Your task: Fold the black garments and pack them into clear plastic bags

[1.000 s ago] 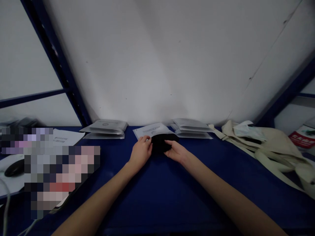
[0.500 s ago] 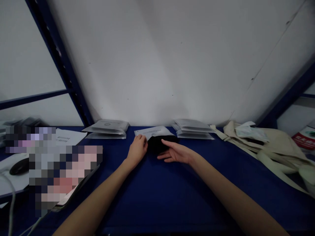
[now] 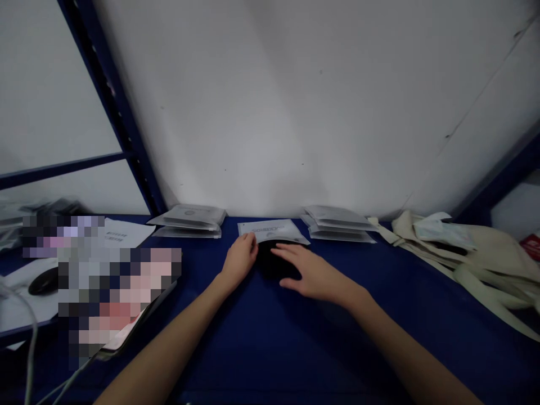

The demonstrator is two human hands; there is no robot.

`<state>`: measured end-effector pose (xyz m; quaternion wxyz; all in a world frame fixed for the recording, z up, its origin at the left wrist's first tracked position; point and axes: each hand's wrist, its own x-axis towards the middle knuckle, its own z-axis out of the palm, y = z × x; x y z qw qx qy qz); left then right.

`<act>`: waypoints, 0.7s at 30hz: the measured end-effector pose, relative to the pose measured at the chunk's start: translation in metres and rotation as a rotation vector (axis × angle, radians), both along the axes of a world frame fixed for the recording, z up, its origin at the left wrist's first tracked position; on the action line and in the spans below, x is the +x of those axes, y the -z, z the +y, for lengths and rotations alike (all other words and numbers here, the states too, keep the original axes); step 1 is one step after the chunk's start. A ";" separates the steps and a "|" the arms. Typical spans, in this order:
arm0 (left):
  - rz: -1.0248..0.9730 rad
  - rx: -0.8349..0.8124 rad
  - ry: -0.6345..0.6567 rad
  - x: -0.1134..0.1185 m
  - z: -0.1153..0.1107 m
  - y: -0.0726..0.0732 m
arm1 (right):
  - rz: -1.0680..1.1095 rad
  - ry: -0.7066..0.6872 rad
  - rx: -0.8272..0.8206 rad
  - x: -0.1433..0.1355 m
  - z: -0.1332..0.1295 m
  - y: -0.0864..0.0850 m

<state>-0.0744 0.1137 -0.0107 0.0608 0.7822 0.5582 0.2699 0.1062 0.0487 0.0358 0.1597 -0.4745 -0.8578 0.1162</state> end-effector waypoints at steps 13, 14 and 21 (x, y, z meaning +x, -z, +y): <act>0.010 0.020 0.144 -0.006 0.014 0.014 | -0.325 -0.038 0.230 -0.020 0.053 0.049; -0.007 0.028 0.162 -0.007 0.015 0.015 | -0.319 -0.039 0.234 -0.021 0.058 0.049; -0.149 0.064 0.220 -0.009 0.024 0.020 | -0.230 -0.135 0.272 -0.028 0.098 0.056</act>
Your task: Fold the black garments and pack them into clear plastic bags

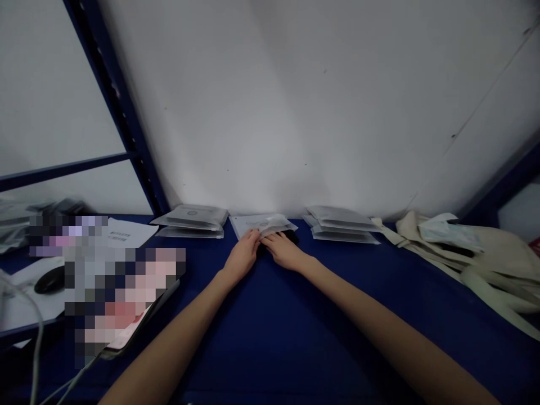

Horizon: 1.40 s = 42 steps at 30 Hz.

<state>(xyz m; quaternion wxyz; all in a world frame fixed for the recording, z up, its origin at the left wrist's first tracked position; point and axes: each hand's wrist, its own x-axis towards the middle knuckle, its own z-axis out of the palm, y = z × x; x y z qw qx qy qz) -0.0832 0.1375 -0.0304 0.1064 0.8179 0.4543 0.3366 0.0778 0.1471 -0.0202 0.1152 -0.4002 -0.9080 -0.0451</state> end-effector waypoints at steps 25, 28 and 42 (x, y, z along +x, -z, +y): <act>-0.002 -0.246 0.220 0.006 -0.018 -0.017 | -0.004 -0.165 -0.041 0.022 -0.030 -0.010; -0.010 -0.224 0.226 0.006 -0.017 -0.017 | -0.021 -0.182 -0.043 0.022 -0.019 -0.009; -0.010 -0.128 0.169 0.003 -0.014 -0.014 | 0.100 -0.178 -0.077 0.009 0.003 -0.008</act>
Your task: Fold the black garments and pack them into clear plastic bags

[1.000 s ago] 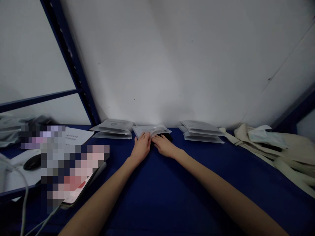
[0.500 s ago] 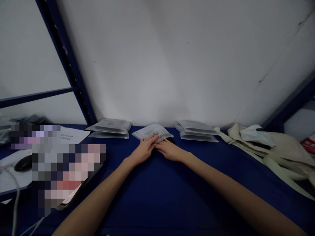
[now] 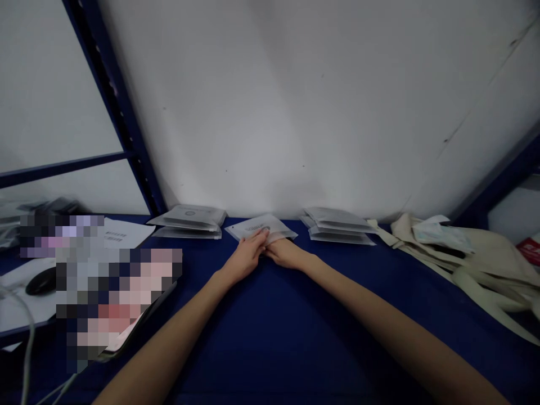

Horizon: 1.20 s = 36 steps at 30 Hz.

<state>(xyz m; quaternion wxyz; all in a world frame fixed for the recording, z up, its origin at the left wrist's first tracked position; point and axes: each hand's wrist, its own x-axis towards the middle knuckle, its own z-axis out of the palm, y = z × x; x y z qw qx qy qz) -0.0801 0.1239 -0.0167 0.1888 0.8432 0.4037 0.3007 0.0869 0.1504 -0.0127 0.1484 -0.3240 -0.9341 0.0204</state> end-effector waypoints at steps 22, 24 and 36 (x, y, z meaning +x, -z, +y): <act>0.343 0.086 -0.443 -0.007 -0.002 -0.004 | -0.066 0.406 0.069 -0.008 -0.027 0.007; 0.334 0.055 -0.429 -0.007 -0.001 -0.002 | -0.043 0.437 0.035 -0.008 -0.030 0.007; 0.289 0.044 -0.339 -0.008 0.002 0.003 | 0.006 0.493 0.093 -0.021 -0.005 0.012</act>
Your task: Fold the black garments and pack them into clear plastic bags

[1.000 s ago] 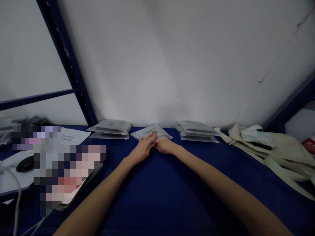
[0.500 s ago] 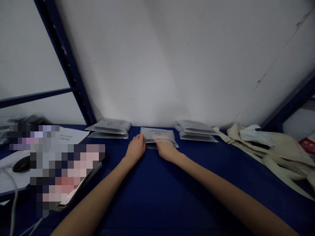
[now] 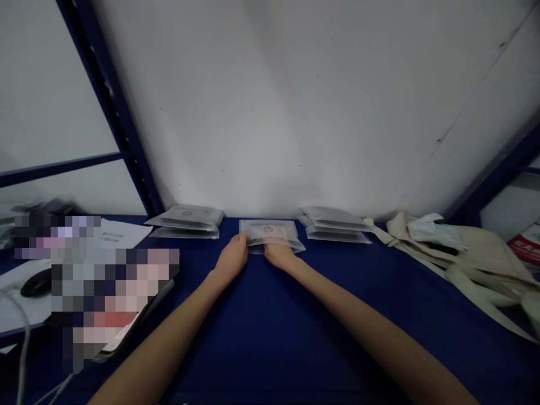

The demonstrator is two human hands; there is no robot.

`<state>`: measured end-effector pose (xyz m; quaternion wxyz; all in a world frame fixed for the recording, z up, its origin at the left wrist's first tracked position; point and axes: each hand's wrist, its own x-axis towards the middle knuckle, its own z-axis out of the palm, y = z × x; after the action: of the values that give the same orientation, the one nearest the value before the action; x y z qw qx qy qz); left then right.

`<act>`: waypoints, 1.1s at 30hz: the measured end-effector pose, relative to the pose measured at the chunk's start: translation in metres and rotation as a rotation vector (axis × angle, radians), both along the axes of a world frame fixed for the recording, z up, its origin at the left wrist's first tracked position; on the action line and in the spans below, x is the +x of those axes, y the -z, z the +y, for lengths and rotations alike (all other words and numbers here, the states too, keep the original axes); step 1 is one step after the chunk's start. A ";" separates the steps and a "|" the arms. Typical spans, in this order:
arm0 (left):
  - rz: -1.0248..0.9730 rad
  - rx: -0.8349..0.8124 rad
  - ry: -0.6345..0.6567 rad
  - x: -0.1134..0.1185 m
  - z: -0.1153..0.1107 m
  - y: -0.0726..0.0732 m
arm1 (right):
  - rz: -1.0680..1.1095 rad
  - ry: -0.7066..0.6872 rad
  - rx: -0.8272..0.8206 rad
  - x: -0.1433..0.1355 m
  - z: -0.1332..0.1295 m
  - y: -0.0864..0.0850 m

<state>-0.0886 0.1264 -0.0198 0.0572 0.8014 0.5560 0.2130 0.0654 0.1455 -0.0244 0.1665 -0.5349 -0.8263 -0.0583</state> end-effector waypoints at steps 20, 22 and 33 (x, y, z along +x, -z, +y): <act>-0.607 -0.543 -0.244 -0.020 0.013 -0.011 | 0.132 0.168 -0.225 0.003 -0.070 -0.016; -0.668 -0.576 -0.227 -0.019 0.010 -0.012 | 0.328 0.038 -0.240 -0.006 -0.079 -0.019; -1.036 -0.820 -0.100 -0.010 -0.006 -0.020 | 1.675 0.179 -1.269 -0.048 -0.059 -0.043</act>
<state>-0.0981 0.1201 -0.0002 0.6077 0.4820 0.5290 0.3442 0.0172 0.0862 0.0182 0.3686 -0.4525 -0.2839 0.7608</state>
